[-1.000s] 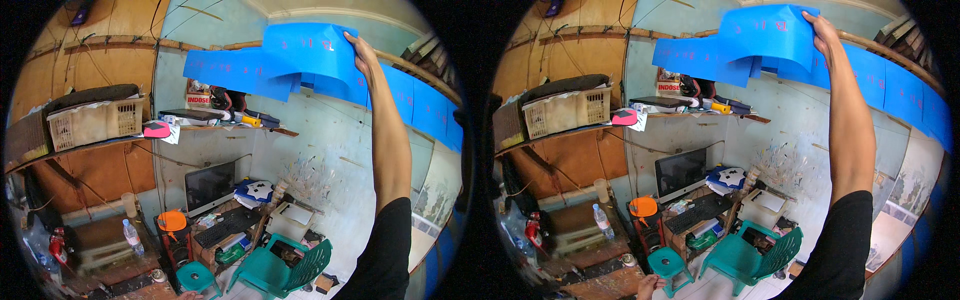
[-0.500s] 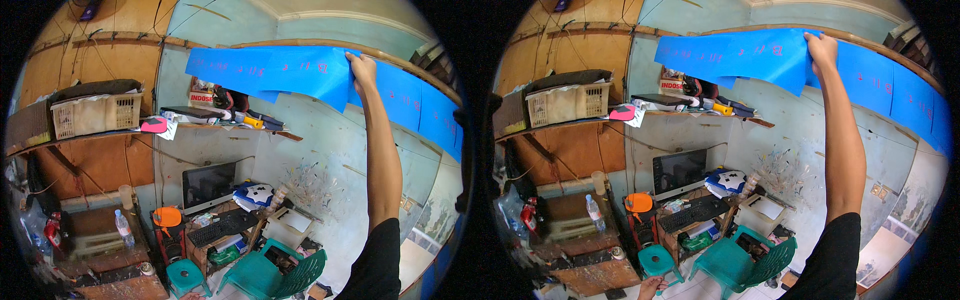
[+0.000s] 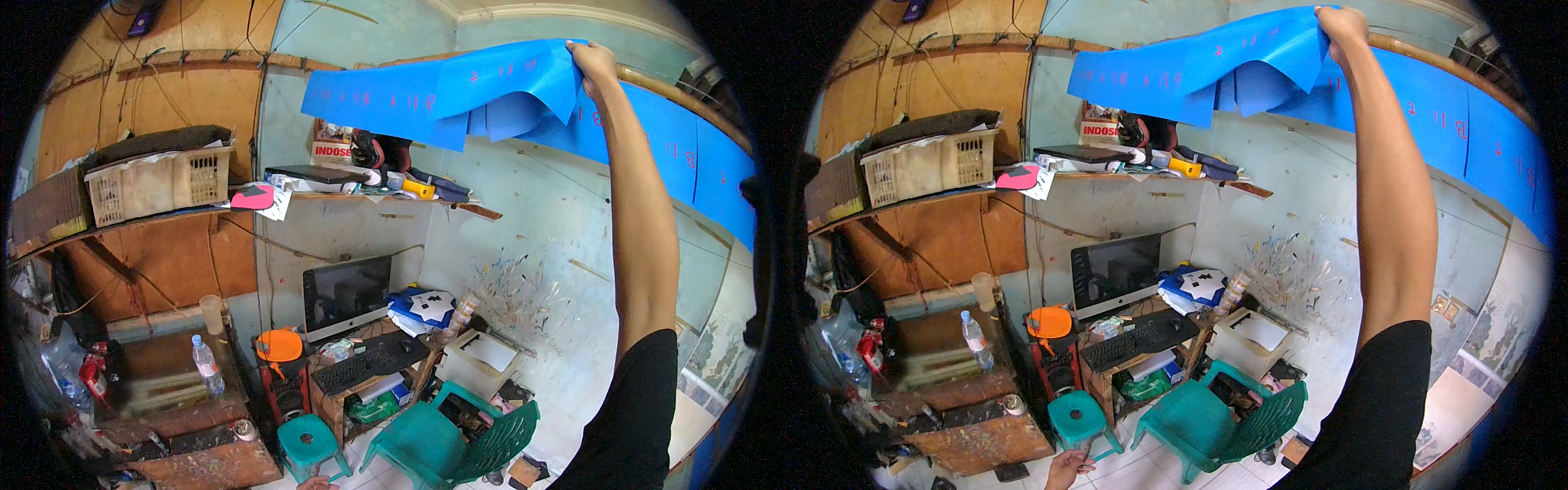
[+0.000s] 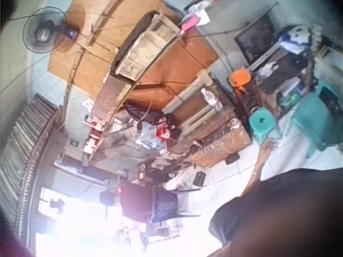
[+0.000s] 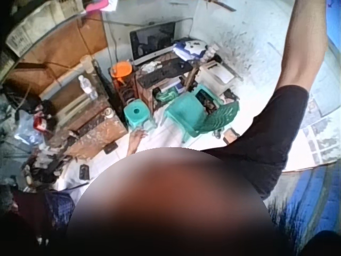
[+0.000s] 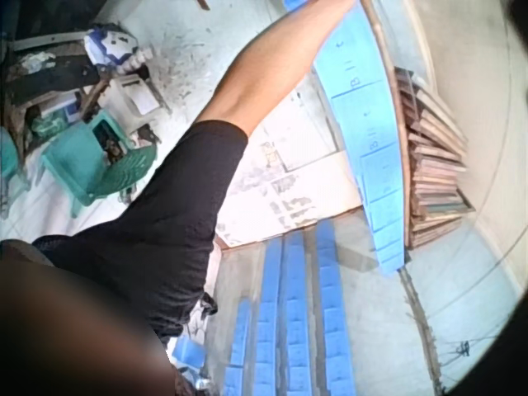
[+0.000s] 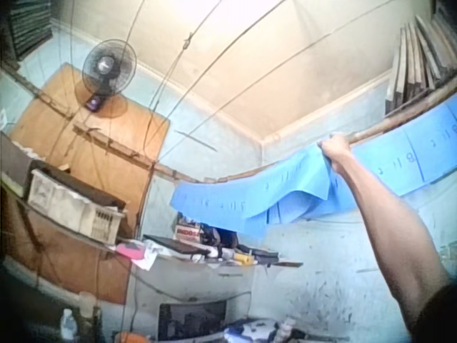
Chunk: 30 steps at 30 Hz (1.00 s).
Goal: The person repeatedly picks up blue rectangular sign pieces from a table and places them on a high horizontal bamboo beam near the ceiling. The person handles the signs one at a time, walking back and forth between the table and the beam to stack them along the beam.
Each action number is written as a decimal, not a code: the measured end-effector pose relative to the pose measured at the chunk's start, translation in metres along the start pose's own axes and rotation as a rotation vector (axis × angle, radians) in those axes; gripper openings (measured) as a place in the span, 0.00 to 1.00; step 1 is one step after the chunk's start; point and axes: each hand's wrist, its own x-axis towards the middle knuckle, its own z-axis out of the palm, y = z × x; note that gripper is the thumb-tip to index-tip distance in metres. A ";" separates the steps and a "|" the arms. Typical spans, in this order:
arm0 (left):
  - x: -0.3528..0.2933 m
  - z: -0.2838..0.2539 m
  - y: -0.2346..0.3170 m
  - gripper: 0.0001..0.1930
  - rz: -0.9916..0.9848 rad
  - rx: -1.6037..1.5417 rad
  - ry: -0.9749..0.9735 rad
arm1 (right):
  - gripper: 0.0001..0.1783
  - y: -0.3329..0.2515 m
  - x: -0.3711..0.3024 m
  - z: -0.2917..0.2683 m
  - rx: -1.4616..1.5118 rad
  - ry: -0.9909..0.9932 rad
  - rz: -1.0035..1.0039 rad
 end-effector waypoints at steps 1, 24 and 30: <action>-0.001 0.001 -0.001 0.13 0.009 0.009 -0.004 | 0.36 -0.002 -0.005 -0.002 -0.008 -0.050 0.028; -0.100 -0.045 0.027 0.11 -0.012 0.330 0.142 | 0.37 0.055 -0.060 -0.014 -0.537 0.147 -0.581; -0.242 -0.121 0.027 0.12 0.087 0.751 0.486 | 0.19 0.059 -0.339 -0.024 -0.076 0.273 -0.920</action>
